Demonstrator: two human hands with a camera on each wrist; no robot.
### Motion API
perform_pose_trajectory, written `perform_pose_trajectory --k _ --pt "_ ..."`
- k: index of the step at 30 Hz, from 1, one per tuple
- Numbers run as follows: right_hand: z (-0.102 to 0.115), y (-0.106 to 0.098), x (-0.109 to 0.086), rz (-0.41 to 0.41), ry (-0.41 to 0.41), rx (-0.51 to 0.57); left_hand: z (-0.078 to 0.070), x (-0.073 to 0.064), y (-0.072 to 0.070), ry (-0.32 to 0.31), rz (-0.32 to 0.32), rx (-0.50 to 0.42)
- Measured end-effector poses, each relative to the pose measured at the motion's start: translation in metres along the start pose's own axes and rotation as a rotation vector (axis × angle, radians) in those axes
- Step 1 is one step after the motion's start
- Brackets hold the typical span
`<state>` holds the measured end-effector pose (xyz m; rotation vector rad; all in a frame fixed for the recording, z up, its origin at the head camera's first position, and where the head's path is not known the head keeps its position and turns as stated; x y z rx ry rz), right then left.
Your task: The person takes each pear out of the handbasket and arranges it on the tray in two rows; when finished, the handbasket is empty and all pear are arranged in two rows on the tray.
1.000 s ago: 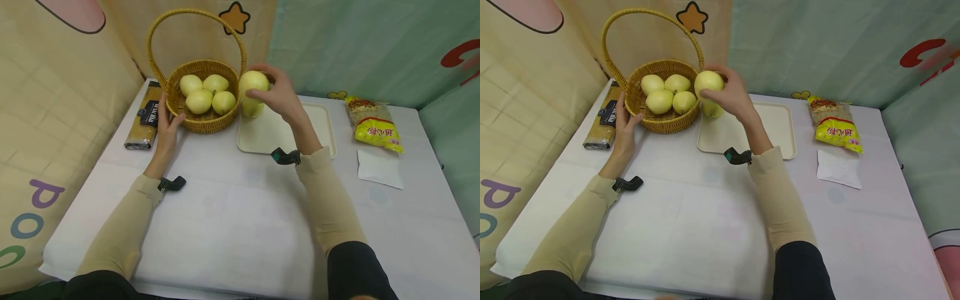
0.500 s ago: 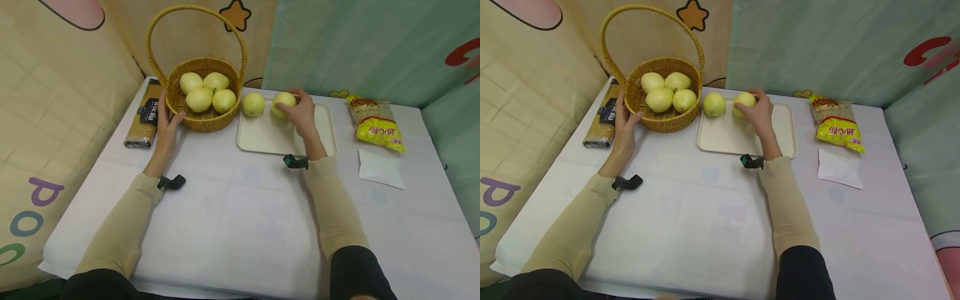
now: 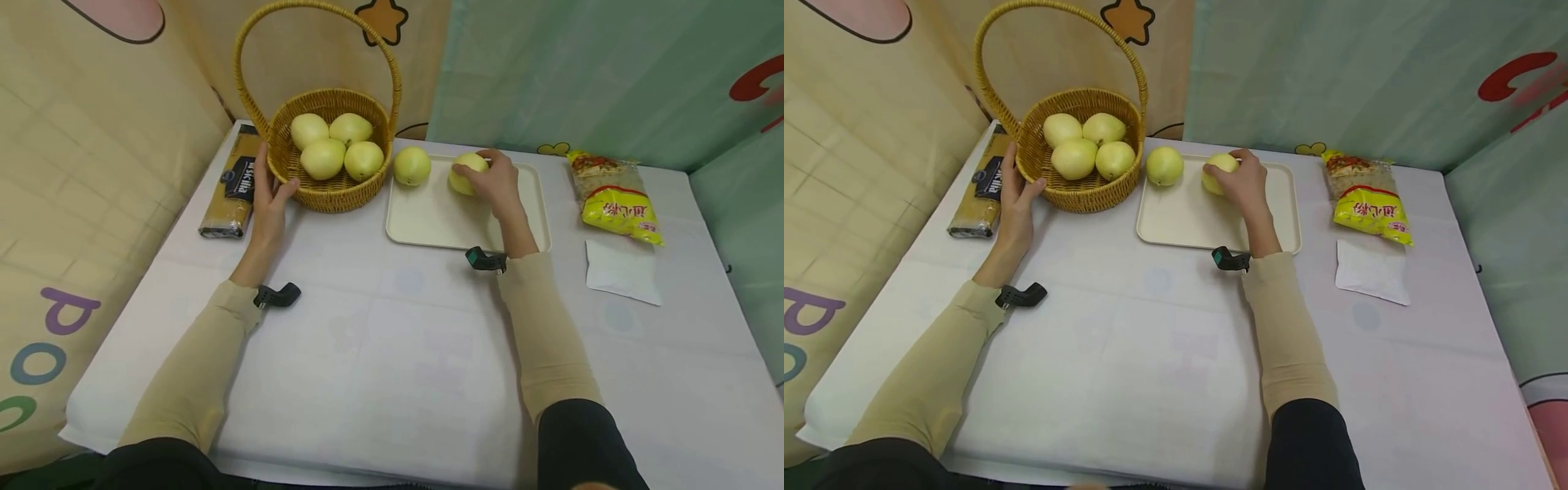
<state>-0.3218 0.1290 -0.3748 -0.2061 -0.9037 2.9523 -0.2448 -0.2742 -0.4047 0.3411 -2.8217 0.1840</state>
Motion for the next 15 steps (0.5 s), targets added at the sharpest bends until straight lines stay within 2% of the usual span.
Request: perform_pose_trajectory --k 8,15 --pt "0.0043 -0.0047 0.0003 0.060 0.000 0.008 -0.0001 0.0020 0.0003 0.004 0.001 -0.016" --pt "0.0049 -0.0002 0.0004 -0.016 -0.065 0.061 0.0017 0.0022 -0.0004 0.002 -0.001 -0.015"
Point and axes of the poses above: each hand's wrist, its own x-axis towards the middle knuckle, its own y-axis out of the palm, z = x × y, the point moved 5 cm from there along x, towards the middle knuckle, and after that the axes turned 2 degrees about x, right-handed, at the moved point
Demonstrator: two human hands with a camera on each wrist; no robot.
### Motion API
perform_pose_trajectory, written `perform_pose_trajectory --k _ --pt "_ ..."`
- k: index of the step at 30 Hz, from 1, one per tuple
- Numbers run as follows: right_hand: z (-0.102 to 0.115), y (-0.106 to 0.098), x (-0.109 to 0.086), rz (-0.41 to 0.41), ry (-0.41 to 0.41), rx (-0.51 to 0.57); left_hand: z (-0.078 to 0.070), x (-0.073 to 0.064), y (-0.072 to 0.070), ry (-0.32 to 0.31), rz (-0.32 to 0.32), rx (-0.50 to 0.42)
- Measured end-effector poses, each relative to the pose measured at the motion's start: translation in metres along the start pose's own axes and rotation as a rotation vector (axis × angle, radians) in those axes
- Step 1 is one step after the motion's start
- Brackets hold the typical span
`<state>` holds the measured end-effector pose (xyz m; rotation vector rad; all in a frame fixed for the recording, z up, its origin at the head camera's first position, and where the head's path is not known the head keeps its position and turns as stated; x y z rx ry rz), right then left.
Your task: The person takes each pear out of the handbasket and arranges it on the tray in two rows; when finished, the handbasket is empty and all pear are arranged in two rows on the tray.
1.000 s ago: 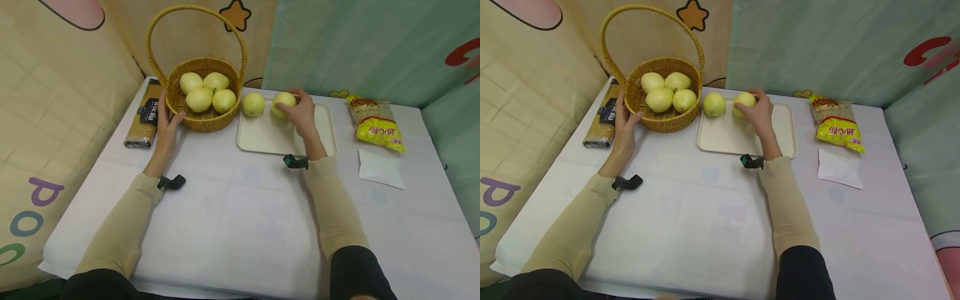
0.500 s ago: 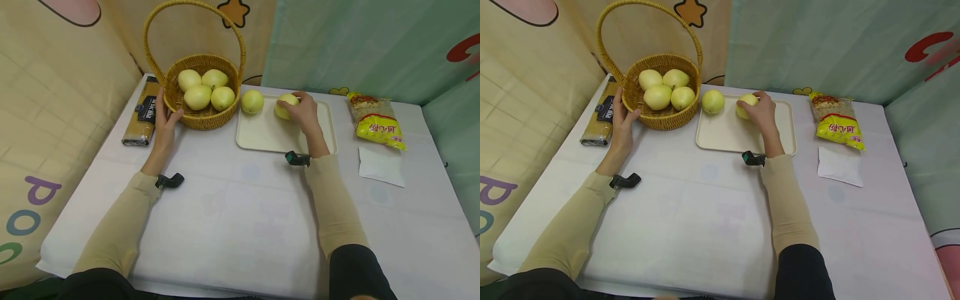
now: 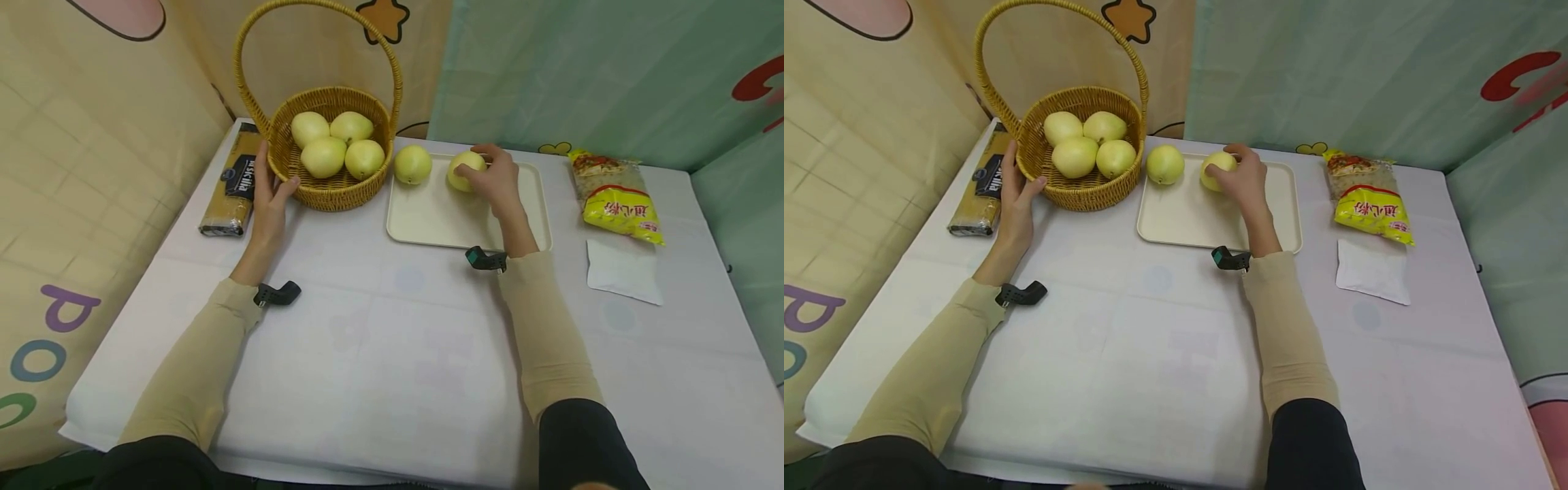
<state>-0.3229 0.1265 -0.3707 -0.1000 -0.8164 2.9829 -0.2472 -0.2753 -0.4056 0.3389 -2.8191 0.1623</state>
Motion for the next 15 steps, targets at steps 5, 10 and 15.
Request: perform_pose_trajectory --k 5,10,15 --pt "-0.0003 0.0043 -0.0006 -0.050 -0.048 -0.013 -0.0011 -0.0007 0.0003 -0.002 0.001 0.002" --pt "-0.0005 0.0039 -0.0013 -0.048 -0.045 -0.043 -0.0027 -0.0019 0.0012 -0.012 0.001 0.000" --pt "0.0045 -0.0007 -0.0038 -0.053 -0.039 -0.028 -0.0029 -0.0014 0.0010 -0.014 -0.004 0.006"
Point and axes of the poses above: each hand's wrist, its own x-axis towards the middle knuckle, its own y-axis out of the palm, z = x × y, the point moved 5 cm from there along x, towards the middle knuckle, and after that the axes turned 2 degrees about x, right-handed, at the moved point
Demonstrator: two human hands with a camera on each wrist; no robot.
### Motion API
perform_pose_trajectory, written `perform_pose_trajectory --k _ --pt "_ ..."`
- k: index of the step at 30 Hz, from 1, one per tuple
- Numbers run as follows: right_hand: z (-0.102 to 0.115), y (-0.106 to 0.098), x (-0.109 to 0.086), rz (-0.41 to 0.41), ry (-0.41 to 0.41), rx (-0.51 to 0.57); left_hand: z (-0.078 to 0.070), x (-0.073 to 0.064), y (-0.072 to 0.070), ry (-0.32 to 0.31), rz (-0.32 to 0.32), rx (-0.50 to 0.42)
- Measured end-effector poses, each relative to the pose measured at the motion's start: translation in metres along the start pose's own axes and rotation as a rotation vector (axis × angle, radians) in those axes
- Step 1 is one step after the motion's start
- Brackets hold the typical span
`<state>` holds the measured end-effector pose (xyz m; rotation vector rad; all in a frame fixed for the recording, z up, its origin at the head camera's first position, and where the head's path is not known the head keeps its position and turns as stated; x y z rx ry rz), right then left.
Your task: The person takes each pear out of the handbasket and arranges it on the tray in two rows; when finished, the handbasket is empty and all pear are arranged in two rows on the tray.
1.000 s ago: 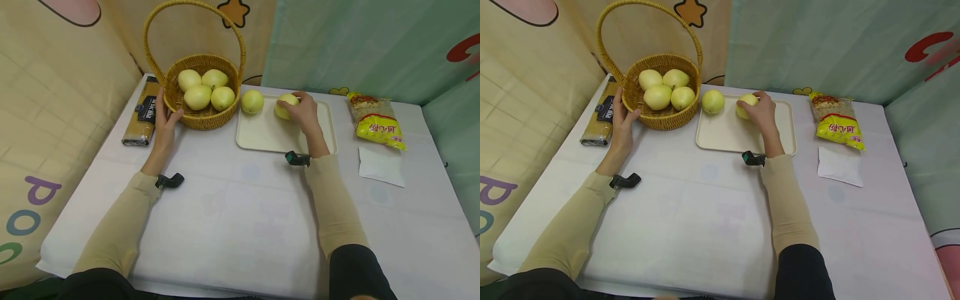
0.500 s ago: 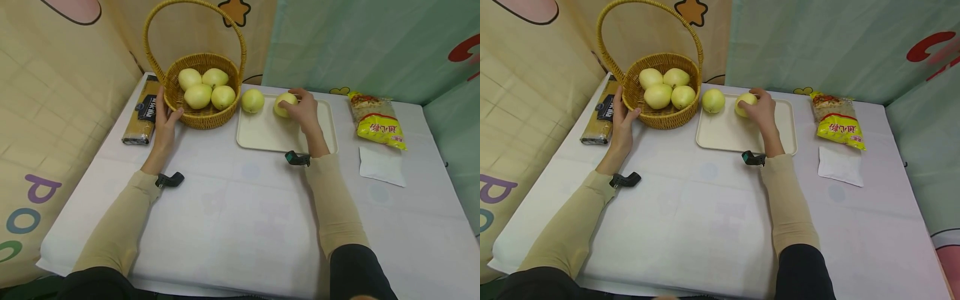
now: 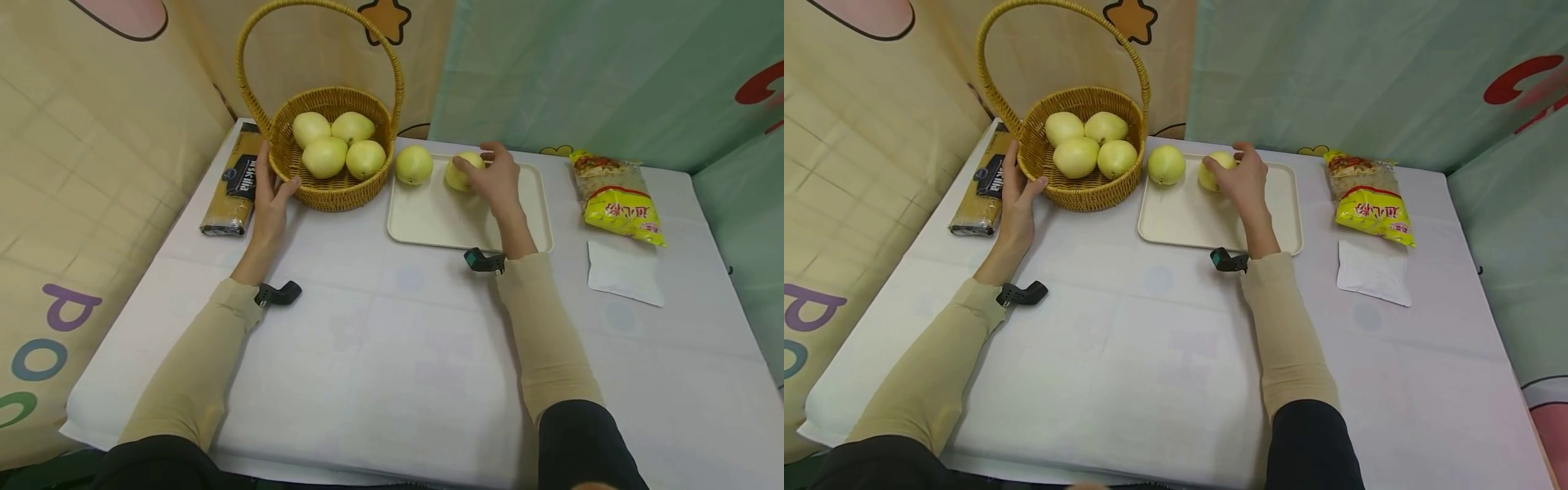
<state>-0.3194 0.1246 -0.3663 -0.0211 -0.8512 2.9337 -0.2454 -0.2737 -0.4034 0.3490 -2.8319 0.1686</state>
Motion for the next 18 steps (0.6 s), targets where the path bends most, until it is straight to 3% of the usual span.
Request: perform_pose_trajectory --k 8,18 --pt "0.030 -0.012 -0.010 -0.061 -0.126 -0.024 0.000 0.000 -0.001 0.014 0.000 -0.002" --pt "0.063 0.006 -0.028 -0.045 -0.277 -0.034 -0.001 -0.001 -0.001 0.013 -0.002 0.006"
Point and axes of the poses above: each hand's wrist, its own x-axis towards the middle knuckle, its own y-axis out of the palm, z = x × y, the point moved 5 cm from there along x, towards the middle knuckle, and after that the axes turned 2 degrees about x, right-handed, at the moved point
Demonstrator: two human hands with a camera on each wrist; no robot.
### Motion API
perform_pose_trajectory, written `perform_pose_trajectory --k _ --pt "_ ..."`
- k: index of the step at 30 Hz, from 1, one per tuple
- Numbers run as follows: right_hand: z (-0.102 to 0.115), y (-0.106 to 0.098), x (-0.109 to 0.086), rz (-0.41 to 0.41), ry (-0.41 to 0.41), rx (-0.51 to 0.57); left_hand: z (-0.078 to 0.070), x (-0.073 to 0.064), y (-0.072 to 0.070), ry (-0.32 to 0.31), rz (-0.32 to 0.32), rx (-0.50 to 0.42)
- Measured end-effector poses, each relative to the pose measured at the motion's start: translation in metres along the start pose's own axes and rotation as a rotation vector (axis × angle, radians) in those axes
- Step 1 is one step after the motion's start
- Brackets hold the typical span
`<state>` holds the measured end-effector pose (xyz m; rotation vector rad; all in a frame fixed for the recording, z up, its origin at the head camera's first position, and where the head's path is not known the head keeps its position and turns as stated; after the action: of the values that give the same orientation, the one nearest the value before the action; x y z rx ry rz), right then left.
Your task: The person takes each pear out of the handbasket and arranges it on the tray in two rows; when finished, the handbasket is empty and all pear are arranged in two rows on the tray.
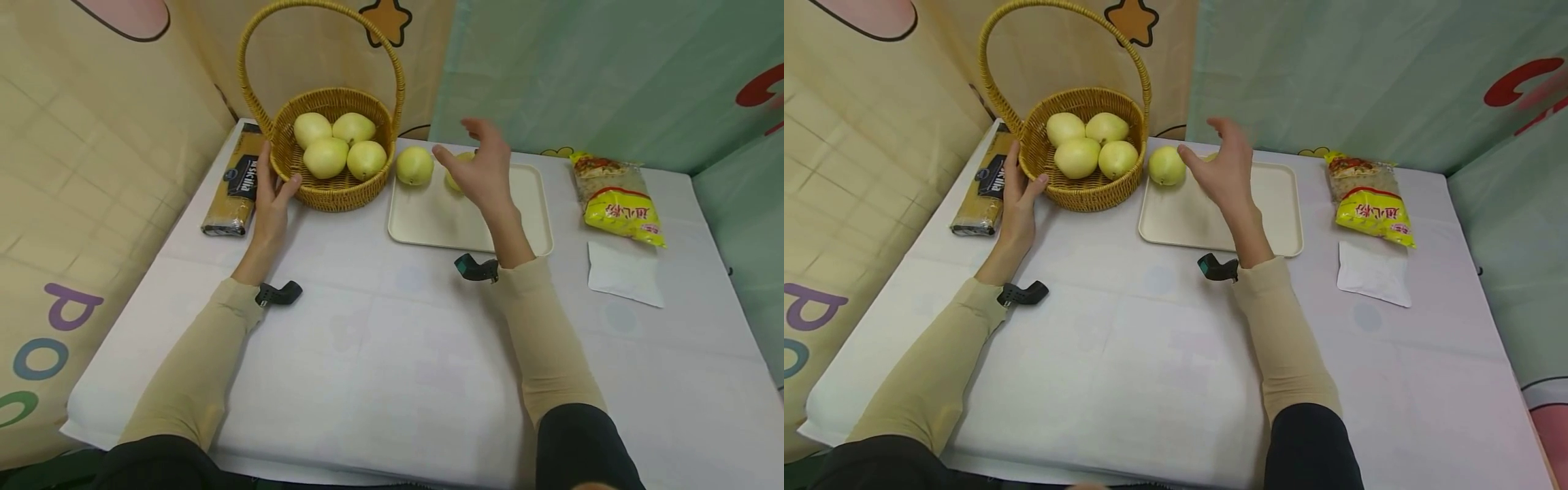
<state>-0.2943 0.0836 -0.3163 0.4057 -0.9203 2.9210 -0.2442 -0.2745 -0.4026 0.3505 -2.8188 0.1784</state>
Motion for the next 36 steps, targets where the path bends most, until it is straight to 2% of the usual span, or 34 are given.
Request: perform_pose_trajectory --k 7,11,17,24,31,36 --pt "0.019 0.032 -0.011 0.088 -0.178 0.005 0.001 -0.002 -0.002 0.010 0.002 0.000" --pt "0.028 0.049 -0.016 0.129 -0.231 0.010 0.001 -0.004 -0.001 0.024 0.004 0.002" --pt "0.049 0.074 -0.012 0.175 -0.255 0.029 0.002 -0.002 -0.001 0.022 0.002 0.011" --pt "0.075 0.111 0.010 0.292 -0.287 0.027 0.004 0.001 0.000 -0.006 0.014 0.007" --pt "0.087 0.138 0.028 0.430 -0.258 -0.003 0.005 0.001 -0.001 -0.012 0.004 0.023" --pt "0.089 0.155 0.034 0.501 -0.269 0.065 0.004 0.001 -0.003 -0.006 0.004 0.016"
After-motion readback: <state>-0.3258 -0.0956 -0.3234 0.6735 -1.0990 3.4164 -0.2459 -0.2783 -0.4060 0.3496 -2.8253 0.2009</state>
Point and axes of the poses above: each hand's wrist, its own x-axis towards the middle knuckle, its own y-axis out of the palm, z = x × y, the point moved 5 cm from there along x, towards the middle knuckle, and after that the axes turned 2 degrees about x, right-handed, at the moved point
